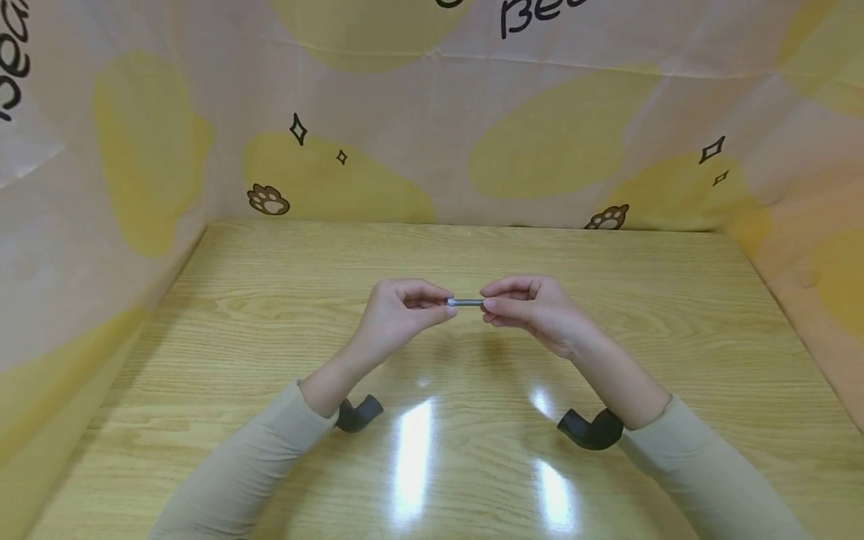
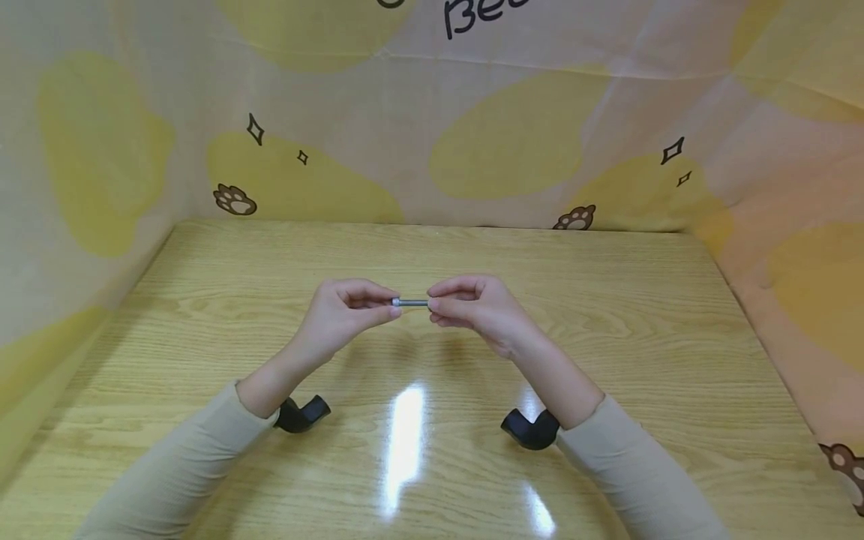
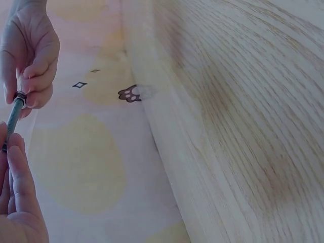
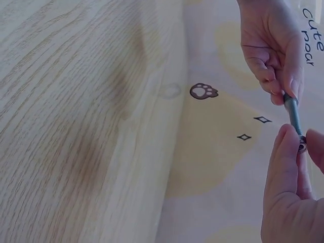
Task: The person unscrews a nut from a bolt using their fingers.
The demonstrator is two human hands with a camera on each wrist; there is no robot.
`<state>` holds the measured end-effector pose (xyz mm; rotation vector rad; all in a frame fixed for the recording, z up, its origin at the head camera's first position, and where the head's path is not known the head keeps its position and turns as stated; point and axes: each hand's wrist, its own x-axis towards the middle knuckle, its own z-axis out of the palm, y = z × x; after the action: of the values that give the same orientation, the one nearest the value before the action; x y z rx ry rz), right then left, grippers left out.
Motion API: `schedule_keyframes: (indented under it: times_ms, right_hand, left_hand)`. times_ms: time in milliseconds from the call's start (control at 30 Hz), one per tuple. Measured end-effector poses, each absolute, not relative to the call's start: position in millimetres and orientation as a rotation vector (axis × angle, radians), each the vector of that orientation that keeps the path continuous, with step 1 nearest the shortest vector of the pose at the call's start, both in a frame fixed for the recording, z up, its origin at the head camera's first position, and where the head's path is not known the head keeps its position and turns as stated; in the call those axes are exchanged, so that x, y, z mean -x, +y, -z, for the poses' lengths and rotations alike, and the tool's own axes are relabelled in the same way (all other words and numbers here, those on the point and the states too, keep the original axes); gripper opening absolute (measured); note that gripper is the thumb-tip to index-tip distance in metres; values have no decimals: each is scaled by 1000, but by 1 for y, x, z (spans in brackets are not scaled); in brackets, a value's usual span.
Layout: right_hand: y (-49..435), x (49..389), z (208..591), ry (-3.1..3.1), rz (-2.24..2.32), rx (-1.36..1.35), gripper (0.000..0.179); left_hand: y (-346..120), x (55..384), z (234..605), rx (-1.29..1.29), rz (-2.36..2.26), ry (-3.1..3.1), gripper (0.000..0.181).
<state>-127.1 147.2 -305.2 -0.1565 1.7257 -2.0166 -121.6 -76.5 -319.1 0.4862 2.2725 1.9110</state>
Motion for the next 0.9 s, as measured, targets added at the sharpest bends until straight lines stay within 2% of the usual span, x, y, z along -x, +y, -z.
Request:
schedule_keyframes:
  times_ms: [300, 500, 900]
  right_hand:
    - [149, 126, 308, 1861, 1956, 183, 24]
    - [147, 125, 304, 1718, 1989, 77, 10]
    - [151, 125, 307, 1794, 2013, 191, 19]
  left_hand:
    - [-78, 121, 322, -505, -1918, 2255, 16]
    - [-77, 120, 321, -508, -1919, 2262, 17]
    - [-77, 120, 318, -488, -1909, 2273, 17]
